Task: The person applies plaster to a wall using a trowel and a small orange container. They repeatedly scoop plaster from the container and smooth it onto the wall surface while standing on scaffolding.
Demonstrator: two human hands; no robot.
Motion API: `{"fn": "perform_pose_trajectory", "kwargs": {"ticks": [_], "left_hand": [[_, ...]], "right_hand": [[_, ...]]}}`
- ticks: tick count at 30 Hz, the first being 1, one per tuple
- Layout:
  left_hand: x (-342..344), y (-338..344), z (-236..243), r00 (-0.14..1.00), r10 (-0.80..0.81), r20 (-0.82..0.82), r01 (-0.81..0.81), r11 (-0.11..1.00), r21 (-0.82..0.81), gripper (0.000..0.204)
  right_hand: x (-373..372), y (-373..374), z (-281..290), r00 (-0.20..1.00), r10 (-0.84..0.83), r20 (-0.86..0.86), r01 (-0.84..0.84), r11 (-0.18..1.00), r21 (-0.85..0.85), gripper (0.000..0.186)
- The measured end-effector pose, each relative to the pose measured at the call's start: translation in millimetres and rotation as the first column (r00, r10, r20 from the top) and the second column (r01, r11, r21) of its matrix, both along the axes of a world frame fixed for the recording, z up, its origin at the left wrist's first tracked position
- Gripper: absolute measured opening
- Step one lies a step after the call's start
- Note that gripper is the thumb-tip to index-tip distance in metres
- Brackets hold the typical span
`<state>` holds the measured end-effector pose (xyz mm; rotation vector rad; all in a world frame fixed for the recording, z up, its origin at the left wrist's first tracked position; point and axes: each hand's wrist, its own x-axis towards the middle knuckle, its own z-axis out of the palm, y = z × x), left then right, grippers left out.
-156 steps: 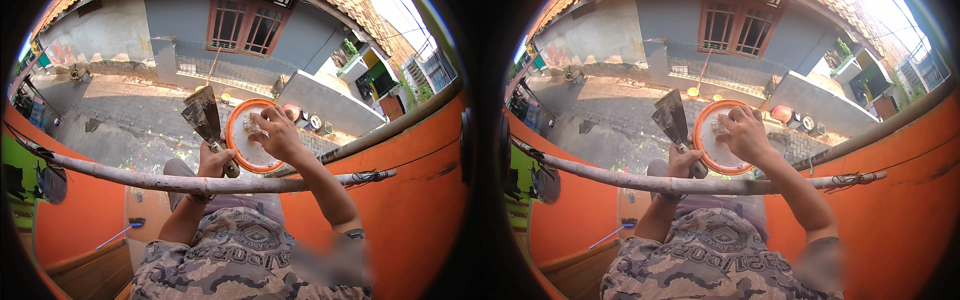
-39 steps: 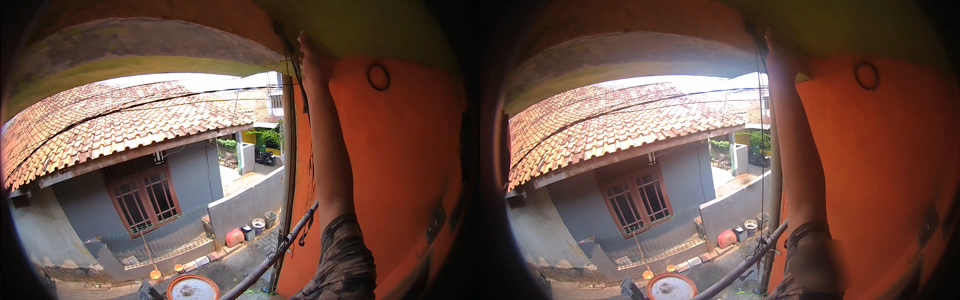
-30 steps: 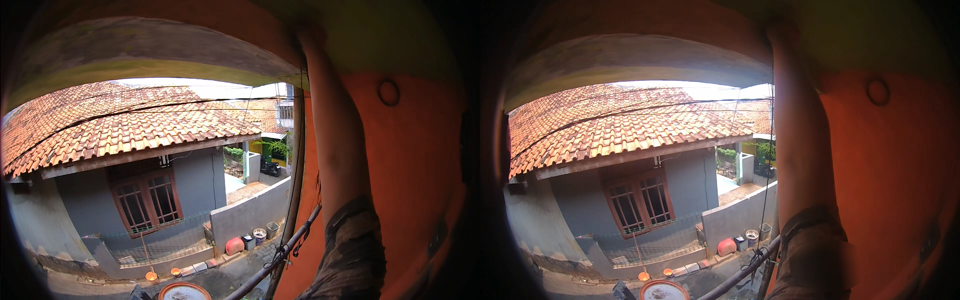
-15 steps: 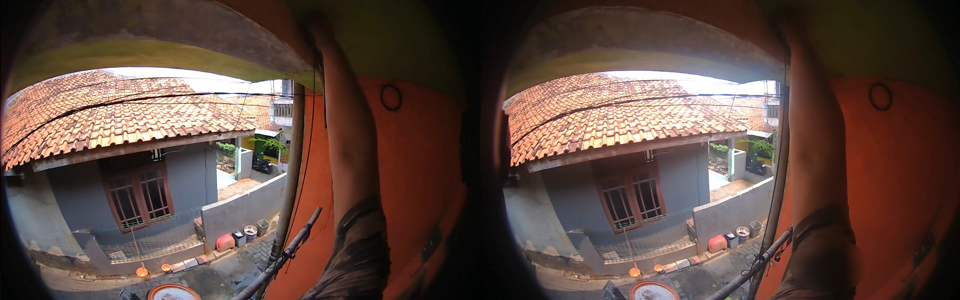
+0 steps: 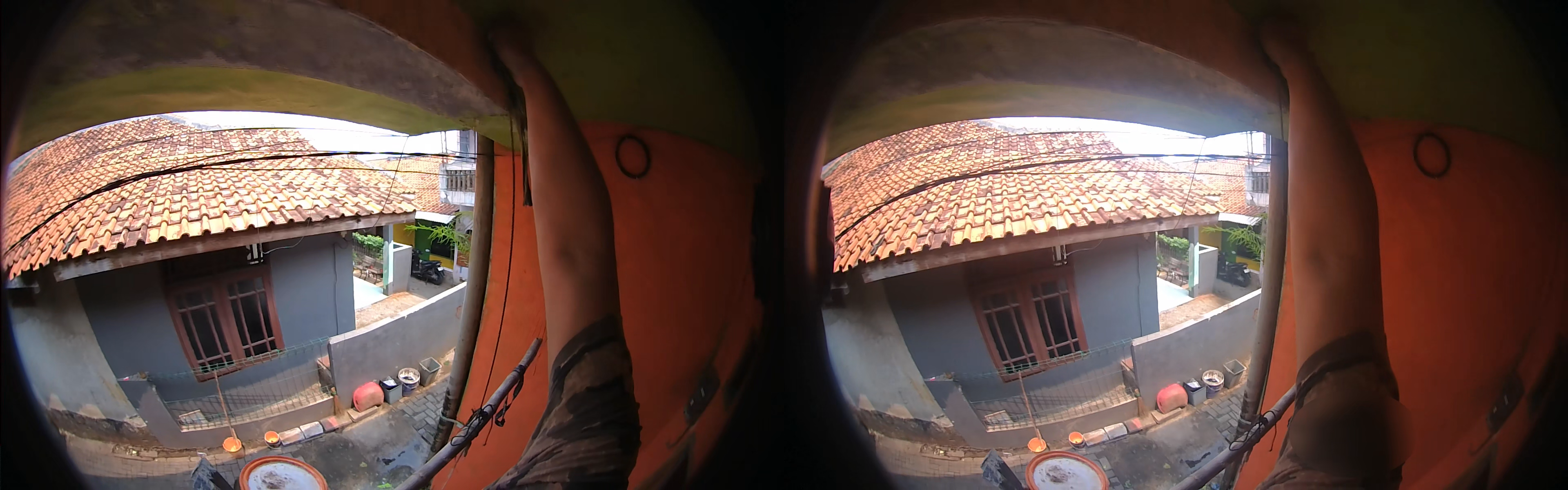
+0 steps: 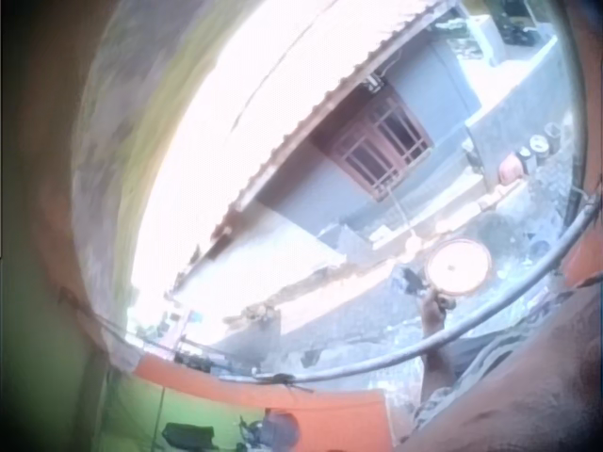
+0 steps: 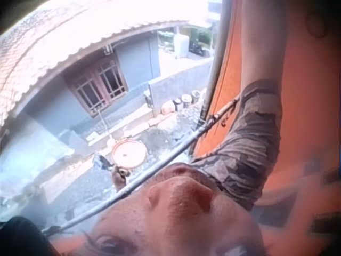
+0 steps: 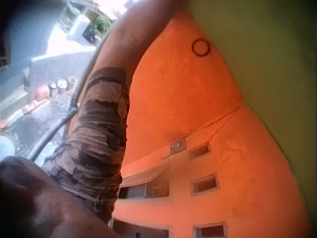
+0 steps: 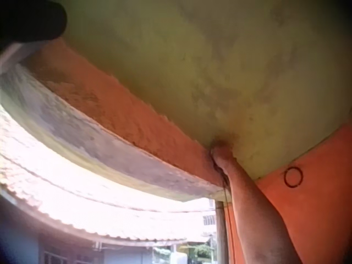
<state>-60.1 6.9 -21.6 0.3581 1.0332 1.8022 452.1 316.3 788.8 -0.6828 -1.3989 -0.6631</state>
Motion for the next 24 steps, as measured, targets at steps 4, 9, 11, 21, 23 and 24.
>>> {"fn": "perform_pose_trajectory", "kwargs": {"ticks": [4,9,11,21,23,24], "left_hand": [[5,-5,7,0.999,0.008,-0.031,-0.008,1.000,0.013,0.012],[7,-4,16,0.998,0.014,-0.063,-0.013,1.000,0.013,0.012],[6,-5,17,0.998,0.016,-0.067,-0.015,1.000,0.015,0.012],[-3,-12,13,0.996,0.049,-0.068,-0.050,0.999,-0.005,0.012],[-6,-10,9,0.997,0.034,-0.063,-0.034,0.999,-0.004,0.012],[-7,-8,6,0.998,0.032,-0.055,-0.032,0.999,-0.005,0.012]], "right_hand": [[-7,-14,-27,0.859,0.505,0.086,-0.511,0.855,0.089,0.038],[4,4,-23,0.831,0.526,-0.182,-0.527,0.849,0.047,0.036],[15,11,-4,0.972,0.216,-0.094,-0.215,0.976,0.018,0.034],[-5,10,-5,0.940,0.338,-0.052,-0.340,0.939,-0.049,0.030],[14,27,7,0.769,0.636,-0.063,-0.638,0.769,-0.031,0.028],[27,31,16,0.758,0.651,-0.028,-0.651,0.755,-0.072,0.028]]}}
